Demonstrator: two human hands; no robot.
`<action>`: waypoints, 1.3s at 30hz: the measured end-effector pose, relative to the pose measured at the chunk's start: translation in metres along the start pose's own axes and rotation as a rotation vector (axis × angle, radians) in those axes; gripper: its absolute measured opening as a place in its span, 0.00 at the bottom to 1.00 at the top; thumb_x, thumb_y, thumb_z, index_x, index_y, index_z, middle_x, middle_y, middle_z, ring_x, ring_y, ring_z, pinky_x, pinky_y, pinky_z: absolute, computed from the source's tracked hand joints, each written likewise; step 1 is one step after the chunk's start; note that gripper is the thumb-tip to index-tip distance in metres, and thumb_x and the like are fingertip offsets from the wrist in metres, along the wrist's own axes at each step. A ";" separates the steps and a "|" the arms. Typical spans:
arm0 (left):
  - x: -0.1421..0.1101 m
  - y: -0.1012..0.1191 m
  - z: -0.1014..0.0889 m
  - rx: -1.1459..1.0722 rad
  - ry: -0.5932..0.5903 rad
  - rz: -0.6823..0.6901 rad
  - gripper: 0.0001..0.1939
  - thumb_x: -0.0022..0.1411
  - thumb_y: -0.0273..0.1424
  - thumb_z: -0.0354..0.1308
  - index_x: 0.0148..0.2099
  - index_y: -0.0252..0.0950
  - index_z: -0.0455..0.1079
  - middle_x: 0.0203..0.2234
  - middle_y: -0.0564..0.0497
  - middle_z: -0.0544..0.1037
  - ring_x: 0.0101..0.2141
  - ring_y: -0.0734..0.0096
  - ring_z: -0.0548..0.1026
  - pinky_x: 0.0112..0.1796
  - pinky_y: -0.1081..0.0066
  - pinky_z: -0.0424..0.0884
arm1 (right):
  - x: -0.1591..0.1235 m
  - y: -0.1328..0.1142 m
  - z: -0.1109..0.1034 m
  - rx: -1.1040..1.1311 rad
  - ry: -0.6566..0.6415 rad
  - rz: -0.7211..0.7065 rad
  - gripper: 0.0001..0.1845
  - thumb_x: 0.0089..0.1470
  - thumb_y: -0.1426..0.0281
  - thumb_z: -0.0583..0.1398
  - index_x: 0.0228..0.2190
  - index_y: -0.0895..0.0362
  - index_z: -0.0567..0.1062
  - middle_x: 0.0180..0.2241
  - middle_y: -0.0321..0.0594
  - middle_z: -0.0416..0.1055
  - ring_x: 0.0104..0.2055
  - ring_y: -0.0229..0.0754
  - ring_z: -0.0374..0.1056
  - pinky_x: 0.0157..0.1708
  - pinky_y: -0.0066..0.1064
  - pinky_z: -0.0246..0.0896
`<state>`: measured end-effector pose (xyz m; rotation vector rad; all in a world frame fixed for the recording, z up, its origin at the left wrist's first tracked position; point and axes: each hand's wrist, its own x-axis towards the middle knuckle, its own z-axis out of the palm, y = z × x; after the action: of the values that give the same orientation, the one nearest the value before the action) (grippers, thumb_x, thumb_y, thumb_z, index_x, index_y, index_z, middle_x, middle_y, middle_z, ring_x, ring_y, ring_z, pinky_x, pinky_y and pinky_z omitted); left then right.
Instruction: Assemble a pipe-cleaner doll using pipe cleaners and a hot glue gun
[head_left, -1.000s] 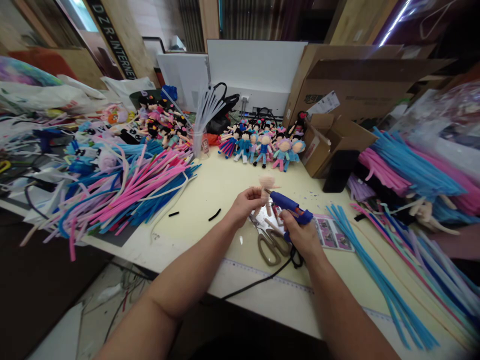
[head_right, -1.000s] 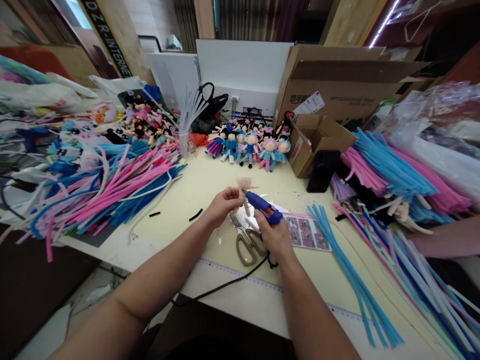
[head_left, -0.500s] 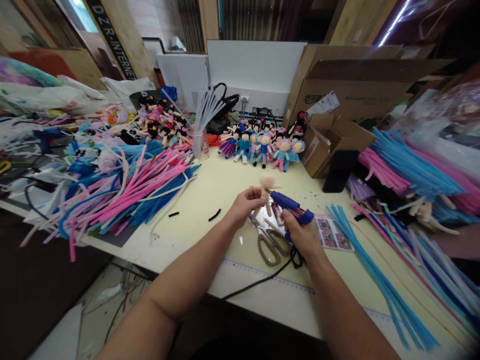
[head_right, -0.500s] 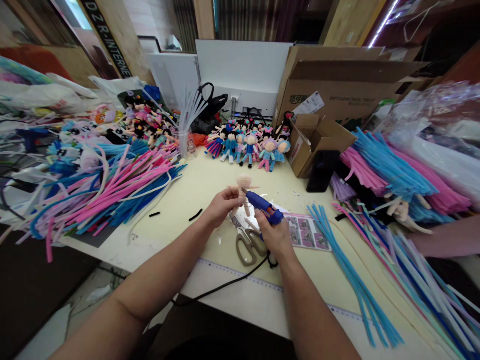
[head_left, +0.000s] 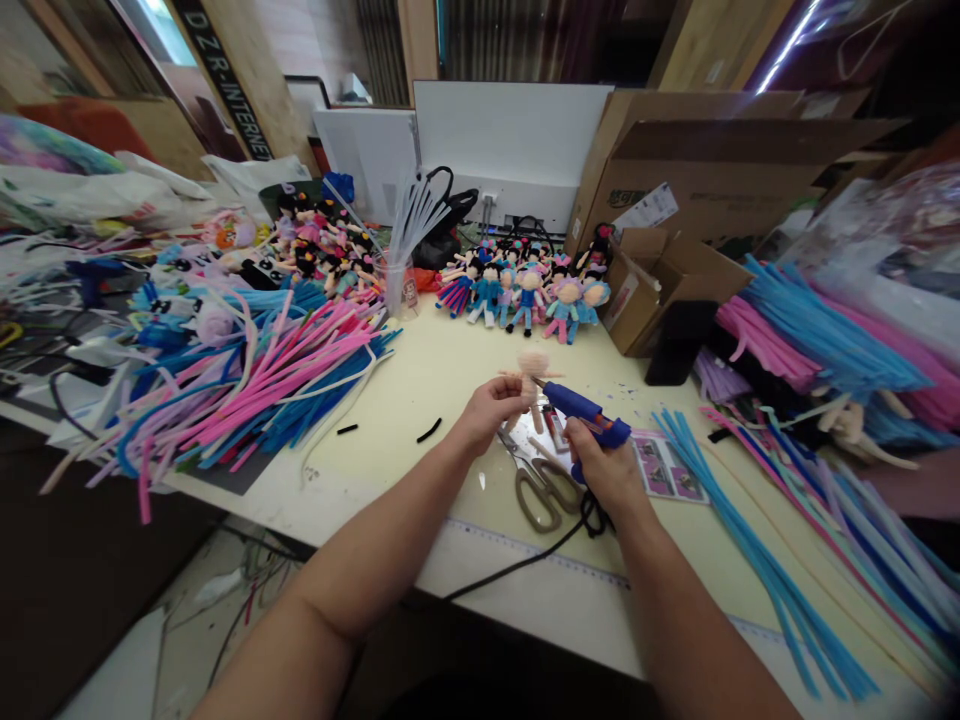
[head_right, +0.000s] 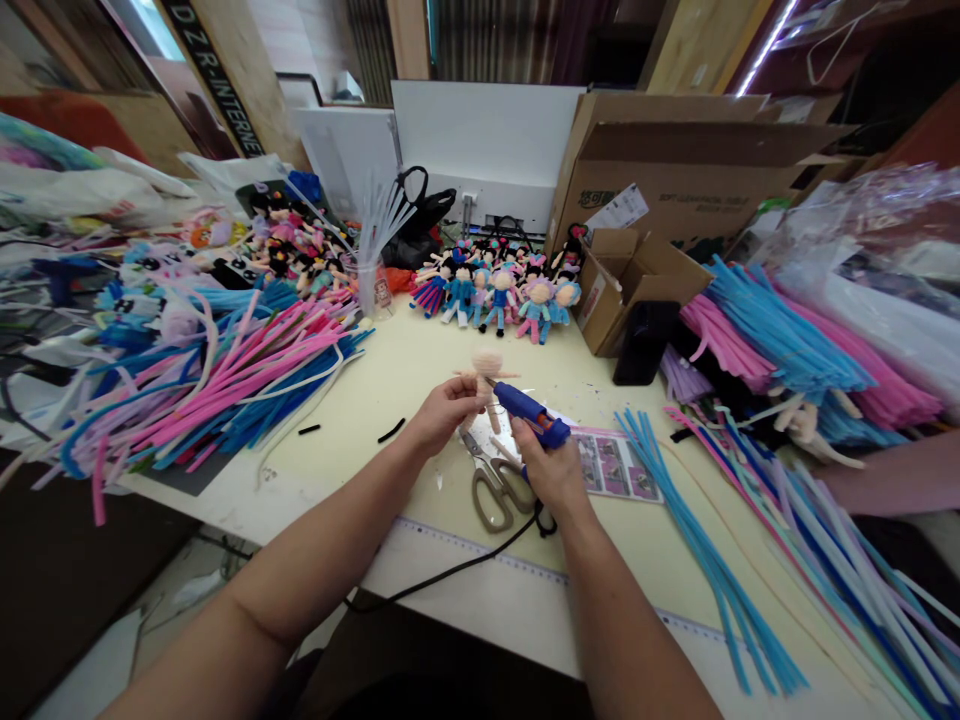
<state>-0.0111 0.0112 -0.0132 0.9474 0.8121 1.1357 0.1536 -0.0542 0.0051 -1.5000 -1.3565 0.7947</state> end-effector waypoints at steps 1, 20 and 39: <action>0.000 0.000 0.000 -0.001 0.001 -0.002 0.17 0.41 0.31 0.68 0.37 0.31 0.73 0.28 0.50 0.76 0.28 0.74 0.70 0.32 0.72 0.61 | 0.000 0.000 0.000 -0.002 -0.002 0.003 0.24 0.48 0.49 0.57 0.24 0.58 0.75 0.17 0.34 0.64 0.22 0.38 0.61 0.24 0.30 0.58; -0.002 0.005 0.003 -0.042 0.033 -0.021 0.14 0.39 0.29 0.68 0.33 0.33 0.75 0.26 0.51 0.76 0.28 0.74 0.71 0.34 0.71 0.64 | 0.001 0.005 -0.002 -0.016 0.014 0.035 0.25 0.48 0.47 0.58 0.24 0.58 0.75 0.17 0.35 0.65 0.20 0.38 0.59 0.22 0.30 0.56; -0.001 0.004 0.003 -0.043 0.038 -0.019 0.14 0.39 0.31 0.69 0.32 0.33 0.74 0.26 0.51 0.76 0.28 0.74 0.70 0.33 0.71 0.64 | 0.003 0.005 -0.002 -0.006 0.054 0.032 0.24 0.47 0.48 0.59 0.19 0.56 0.71 0.16 0.36 0.65 0.19 0.38 0.58 0.20 0.31 0.55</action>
<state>-0.0104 0.0106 -0.0082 0.8833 0.8228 1.1530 0.1579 -0.0518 0.0017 -1.5405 -1.2985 0.7658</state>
